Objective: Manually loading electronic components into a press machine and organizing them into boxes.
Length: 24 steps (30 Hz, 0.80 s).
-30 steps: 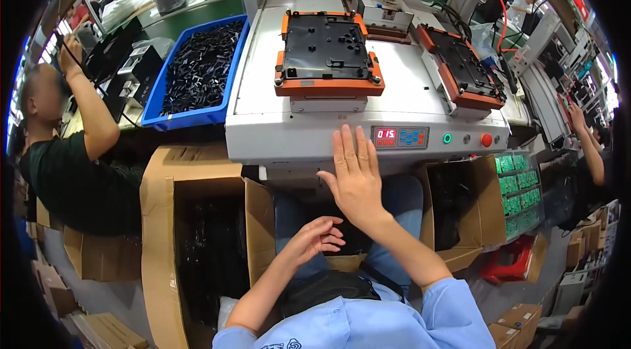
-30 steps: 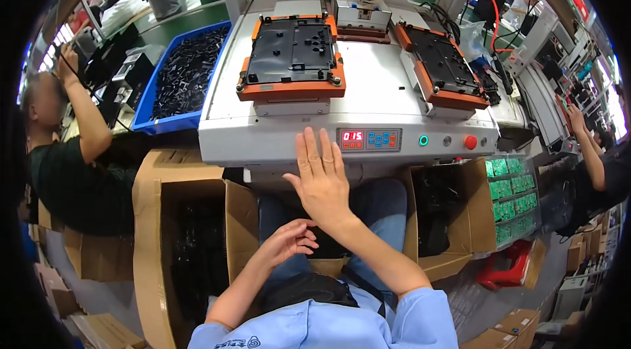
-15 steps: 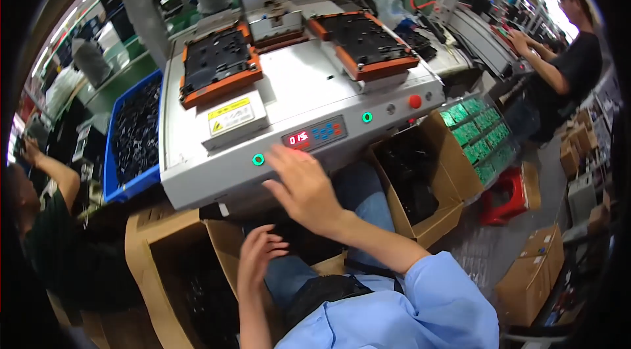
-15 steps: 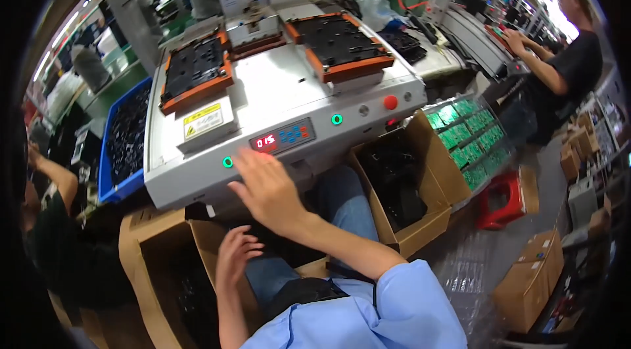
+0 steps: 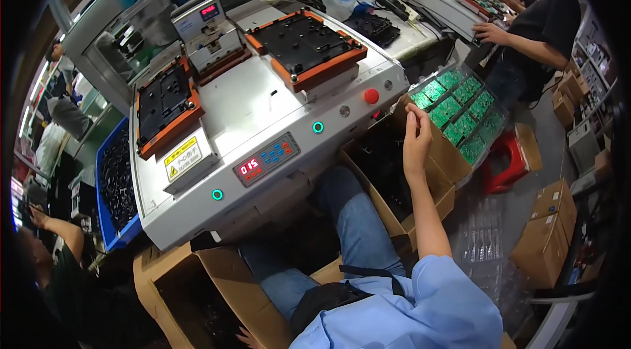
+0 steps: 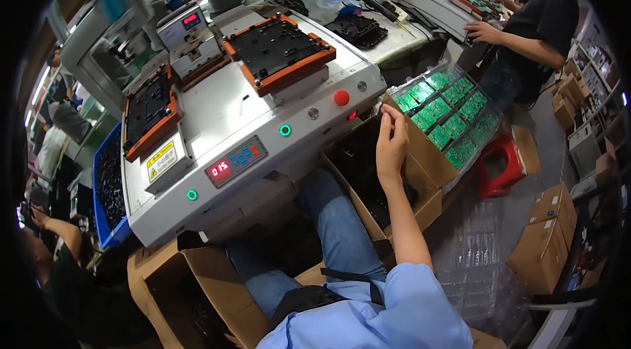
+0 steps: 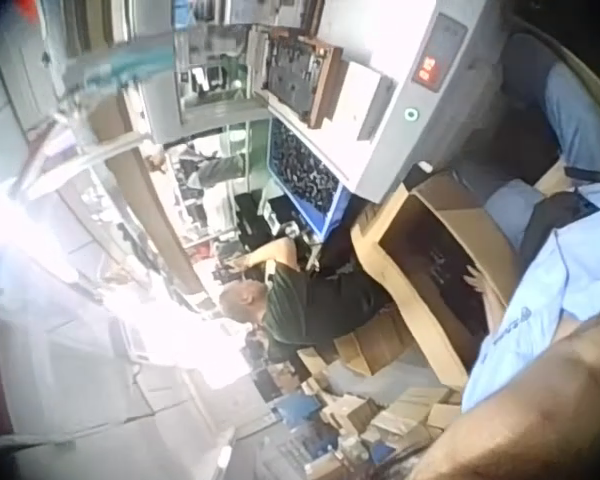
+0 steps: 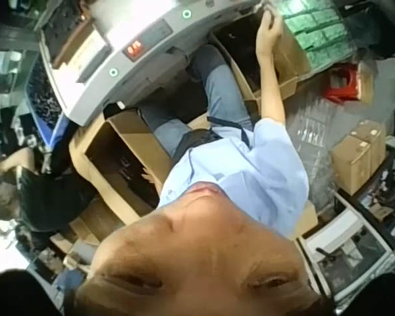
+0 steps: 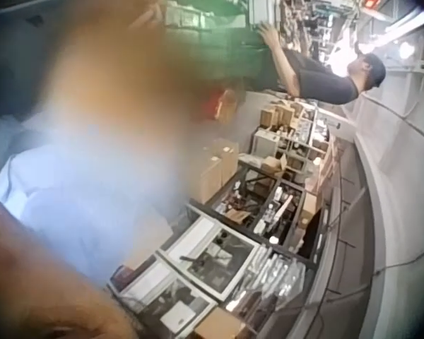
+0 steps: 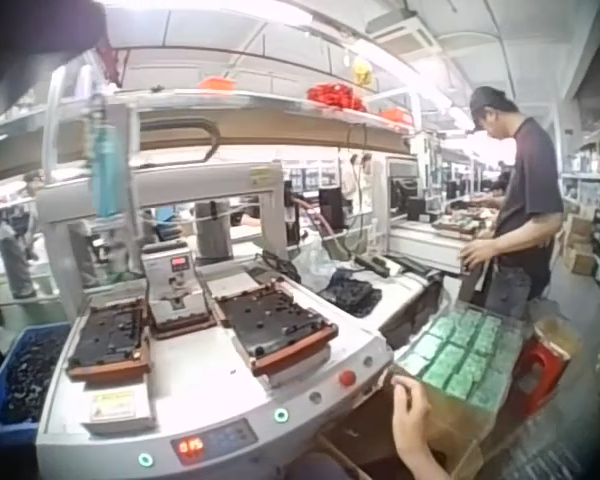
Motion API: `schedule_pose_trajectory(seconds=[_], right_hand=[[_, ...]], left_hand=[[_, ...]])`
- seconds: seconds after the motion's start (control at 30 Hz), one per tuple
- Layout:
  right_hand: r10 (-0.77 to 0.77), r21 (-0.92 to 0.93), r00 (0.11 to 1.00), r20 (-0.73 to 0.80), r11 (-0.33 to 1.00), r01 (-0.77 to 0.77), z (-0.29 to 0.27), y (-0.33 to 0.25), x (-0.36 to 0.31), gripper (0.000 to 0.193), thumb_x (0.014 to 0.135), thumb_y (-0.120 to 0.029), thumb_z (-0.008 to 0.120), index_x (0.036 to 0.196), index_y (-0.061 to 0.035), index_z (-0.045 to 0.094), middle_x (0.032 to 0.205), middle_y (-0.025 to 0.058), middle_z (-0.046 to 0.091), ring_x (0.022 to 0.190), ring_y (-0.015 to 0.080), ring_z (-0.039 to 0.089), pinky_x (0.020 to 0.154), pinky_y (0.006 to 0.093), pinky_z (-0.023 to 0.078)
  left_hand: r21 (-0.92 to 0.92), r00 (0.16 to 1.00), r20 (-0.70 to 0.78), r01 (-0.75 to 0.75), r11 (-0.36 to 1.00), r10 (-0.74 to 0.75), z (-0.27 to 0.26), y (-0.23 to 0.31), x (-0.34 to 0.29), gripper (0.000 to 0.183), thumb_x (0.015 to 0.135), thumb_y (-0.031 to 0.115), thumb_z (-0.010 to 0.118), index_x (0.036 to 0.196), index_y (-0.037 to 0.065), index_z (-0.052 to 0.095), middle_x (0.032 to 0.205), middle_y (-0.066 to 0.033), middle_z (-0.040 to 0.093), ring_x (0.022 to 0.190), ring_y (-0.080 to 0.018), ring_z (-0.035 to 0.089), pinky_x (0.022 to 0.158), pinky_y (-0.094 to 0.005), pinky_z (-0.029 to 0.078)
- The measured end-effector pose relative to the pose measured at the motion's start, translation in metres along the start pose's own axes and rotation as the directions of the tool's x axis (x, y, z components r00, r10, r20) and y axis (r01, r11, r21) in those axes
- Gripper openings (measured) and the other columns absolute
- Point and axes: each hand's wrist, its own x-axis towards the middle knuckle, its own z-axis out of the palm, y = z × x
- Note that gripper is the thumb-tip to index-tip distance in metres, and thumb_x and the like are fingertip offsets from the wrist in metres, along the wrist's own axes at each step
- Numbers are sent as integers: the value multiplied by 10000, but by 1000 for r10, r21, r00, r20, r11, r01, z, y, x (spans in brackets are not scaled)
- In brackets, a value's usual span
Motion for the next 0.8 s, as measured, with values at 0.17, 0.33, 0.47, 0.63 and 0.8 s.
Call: schedule_pose_trajectory(seconds=[0.17,0.33,0.47,0.63,0.8], right_hand=[[37,-59,999,29,998,-35,-2,11,-4,206,949,-126,473,1069,2,580,997,98,638,941,158,593,839,278,449],[-220,19,975,28,975,220,26,-25,37,151,905,-101,527,1006,-28,614,947,122,641,893,258,586,773,327,458],[-430,-71,894,128,895,441,68,-64,93,243,914,-197,532,1028,2,611,961,143,635,901,280,579,802,354,451],[-278,-201,848,452,894,400,106,-53,142,263,866,-184,481,972,2,636,916,173,641,843,300,615,782,374,472],[-33,-212,601,798,919,333,136,-83,190,294,842,-232,525,977,4,636,889,170,652,853,260,634,764,337,479]], left_hand=[[244,974,-94,-180,953,208,22,-46,-28,487,945,429,396,1290,91,464,1158,-173,578,1018,-288,584,836,-431,464],[500,997,-77,30,865,10,-20,9,-30,565,940,447,403,1289,3,426,1090,-222,594,936,-333,615,736,-424,506],[705,970,35,148,694,-242,-34,-1,-41,593,921,420,459,1295,-36,397,1017,-265,601,867,-388,618,697,-424,524],[709,991,-40,-59,702,124,-3,-45,-40,655,881,413,490,1301,-74,366,931,-298,596,738,-408,633,622,-394,546],[709,962,-46,220,670,-268,-35,-34,-63,673,865,403,501,1306,-83,348,935,-287,599,754,-395,638,620,-414,542]])
